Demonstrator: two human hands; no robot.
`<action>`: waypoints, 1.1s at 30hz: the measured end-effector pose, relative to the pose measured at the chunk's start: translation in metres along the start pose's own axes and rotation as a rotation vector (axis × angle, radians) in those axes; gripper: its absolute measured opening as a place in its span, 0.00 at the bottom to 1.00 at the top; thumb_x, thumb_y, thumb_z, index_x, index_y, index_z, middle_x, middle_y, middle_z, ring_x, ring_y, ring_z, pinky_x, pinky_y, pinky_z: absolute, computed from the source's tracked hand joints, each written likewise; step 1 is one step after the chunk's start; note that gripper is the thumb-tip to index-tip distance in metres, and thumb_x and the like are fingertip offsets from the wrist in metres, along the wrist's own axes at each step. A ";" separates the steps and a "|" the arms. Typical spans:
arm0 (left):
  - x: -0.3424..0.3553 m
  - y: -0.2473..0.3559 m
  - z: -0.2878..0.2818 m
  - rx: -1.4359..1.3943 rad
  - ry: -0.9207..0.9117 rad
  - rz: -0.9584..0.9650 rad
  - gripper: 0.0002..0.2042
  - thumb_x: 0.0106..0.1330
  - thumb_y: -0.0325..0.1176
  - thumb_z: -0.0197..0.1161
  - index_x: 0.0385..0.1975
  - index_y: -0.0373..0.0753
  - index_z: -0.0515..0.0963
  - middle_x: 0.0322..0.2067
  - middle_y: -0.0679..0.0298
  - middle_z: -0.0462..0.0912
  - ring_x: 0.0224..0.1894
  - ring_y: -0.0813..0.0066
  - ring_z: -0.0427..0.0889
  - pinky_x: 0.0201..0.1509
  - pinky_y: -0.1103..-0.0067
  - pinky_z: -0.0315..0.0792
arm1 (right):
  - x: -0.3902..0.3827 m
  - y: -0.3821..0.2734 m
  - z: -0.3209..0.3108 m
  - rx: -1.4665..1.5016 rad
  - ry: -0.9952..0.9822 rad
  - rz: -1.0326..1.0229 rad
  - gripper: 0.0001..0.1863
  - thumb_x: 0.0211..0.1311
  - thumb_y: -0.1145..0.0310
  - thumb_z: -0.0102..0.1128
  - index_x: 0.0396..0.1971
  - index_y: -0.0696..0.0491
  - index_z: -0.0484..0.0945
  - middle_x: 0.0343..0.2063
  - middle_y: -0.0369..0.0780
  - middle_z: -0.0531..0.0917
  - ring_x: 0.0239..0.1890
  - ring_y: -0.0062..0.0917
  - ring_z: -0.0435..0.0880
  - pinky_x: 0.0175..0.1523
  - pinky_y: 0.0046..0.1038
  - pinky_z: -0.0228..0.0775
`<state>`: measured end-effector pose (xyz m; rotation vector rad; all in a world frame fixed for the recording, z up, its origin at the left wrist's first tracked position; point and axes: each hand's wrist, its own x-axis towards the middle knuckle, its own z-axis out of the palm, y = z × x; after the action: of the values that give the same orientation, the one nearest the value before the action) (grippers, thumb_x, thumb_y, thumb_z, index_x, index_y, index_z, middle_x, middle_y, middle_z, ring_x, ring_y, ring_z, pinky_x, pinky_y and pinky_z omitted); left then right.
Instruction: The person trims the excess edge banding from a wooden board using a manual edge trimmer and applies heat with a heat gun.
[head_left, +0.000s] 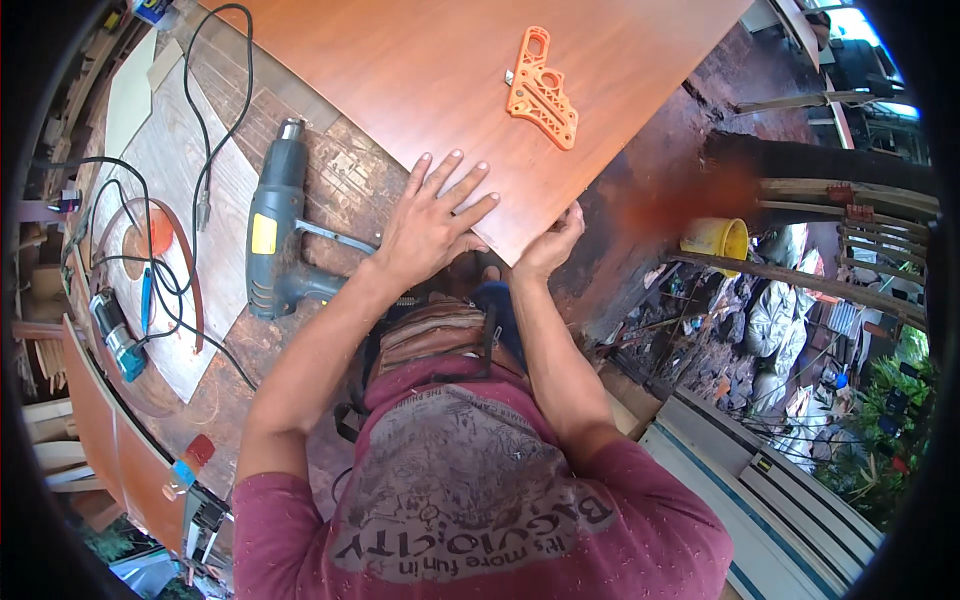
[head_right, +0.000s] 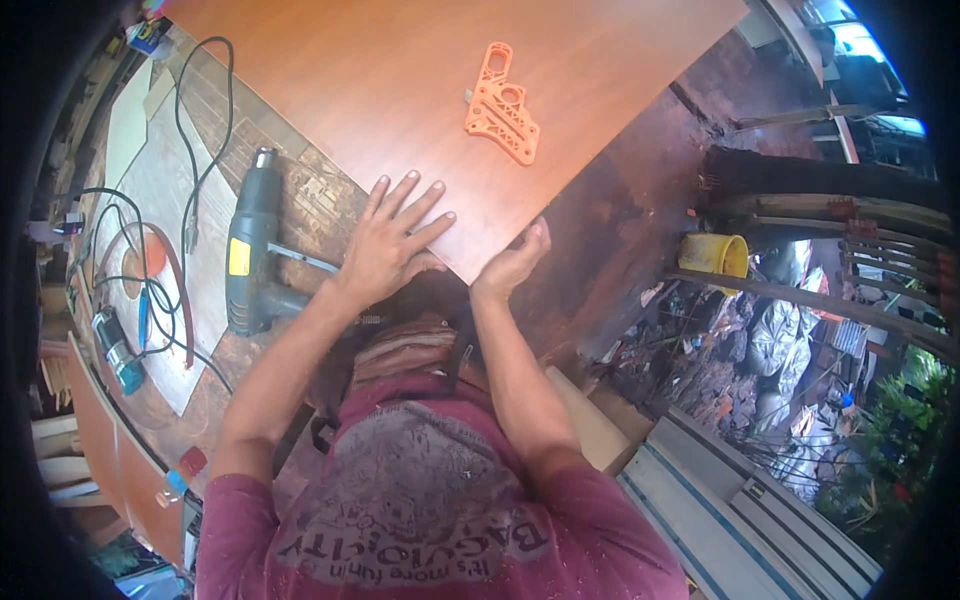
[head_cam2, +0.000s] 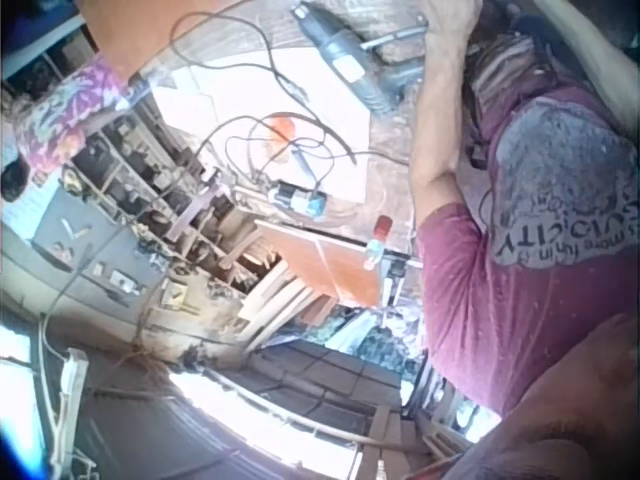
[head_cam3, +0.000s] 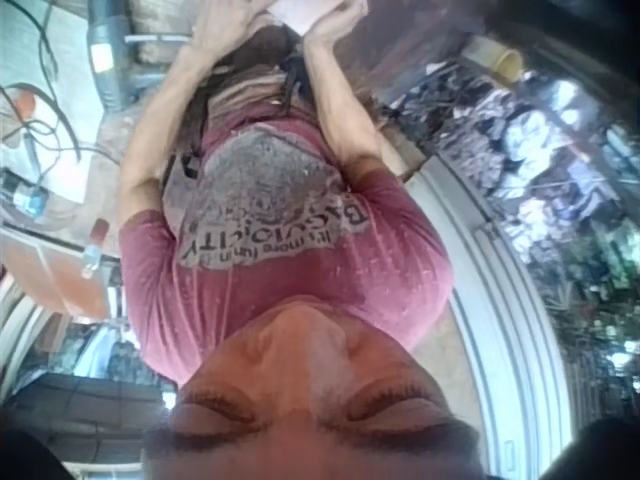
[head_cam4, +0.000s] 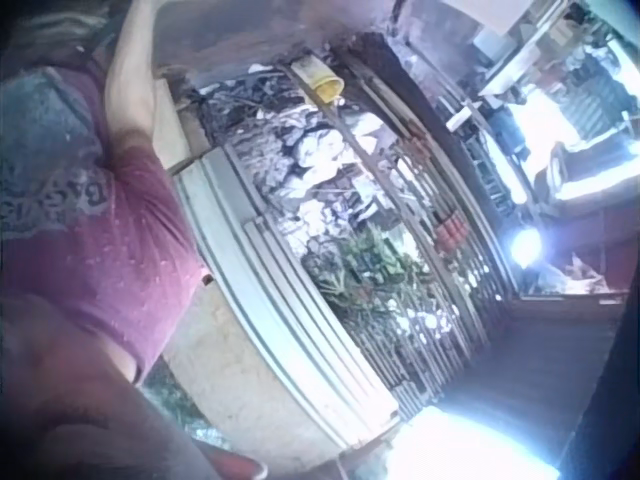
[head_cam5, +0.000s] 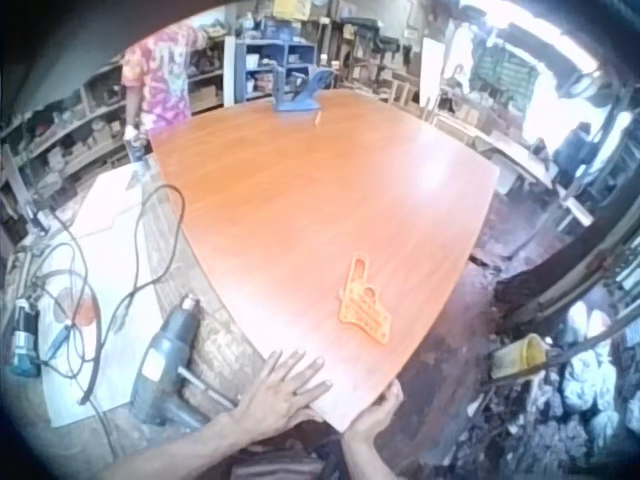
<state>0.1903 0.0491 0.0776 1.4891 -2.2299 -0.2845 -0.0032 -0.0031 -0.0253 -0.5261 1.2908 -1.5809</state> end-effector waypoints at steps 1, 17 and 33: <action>0.003 -0.002 0.000 0.004 0.008 -0.003 0.33 0.56 0.52 0.72 0.64 0.50 0.79 0.75 0.59 0.67 0.77 0.44 0.60 0.78 0.43 0.52 | -0.006 0.000 0.003 0.005 0.006 -0.003 0.28 0.82 0.54 0.39 0.67 0.62 0.64 0.59 0.48 0.73 0.61 0.34 0.75 0.68 0.38 0.68; 0.004 0.010 -0.017 -0.018 -0.091 -0.027 0.38 0.55 0.62 0.73 0.65 0.48 0.78 0.75 0.51 0.65 0.77 0.36 0.57 0.78 0.41 0.51 | 0.115 -0.060 0.041 -0.490 0.012 -0.234 0.40 0.82 0.47 0.41 0.74 0.69 0.56 0.74 0.57 0.61 0.76 0.42 0.60 0.79 0.37 0.51; 0.021 0.073 0.002 0.011 -0.074 -0.342 0.45 0.53 0.57 0.74 0.66 0.31 0.71 0.74 0.36 0.58 0.77 0.26 0.51 0.76 0.35 0.47 | 0.203 -0.046 0.022 -0.380 -0.218 -0.195 0.43 0.81 0.48 0.44 0.75 0.71 0.48 0.76 0.58 0.56 0.78 0.42 0.57 0.80 0.37 0.49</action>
<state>0.1227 0.0584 0.1108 1.8927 -2.0239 -0.4400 -0.0888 -0.1938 -0.0258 -1.0596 1.4089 -1.3887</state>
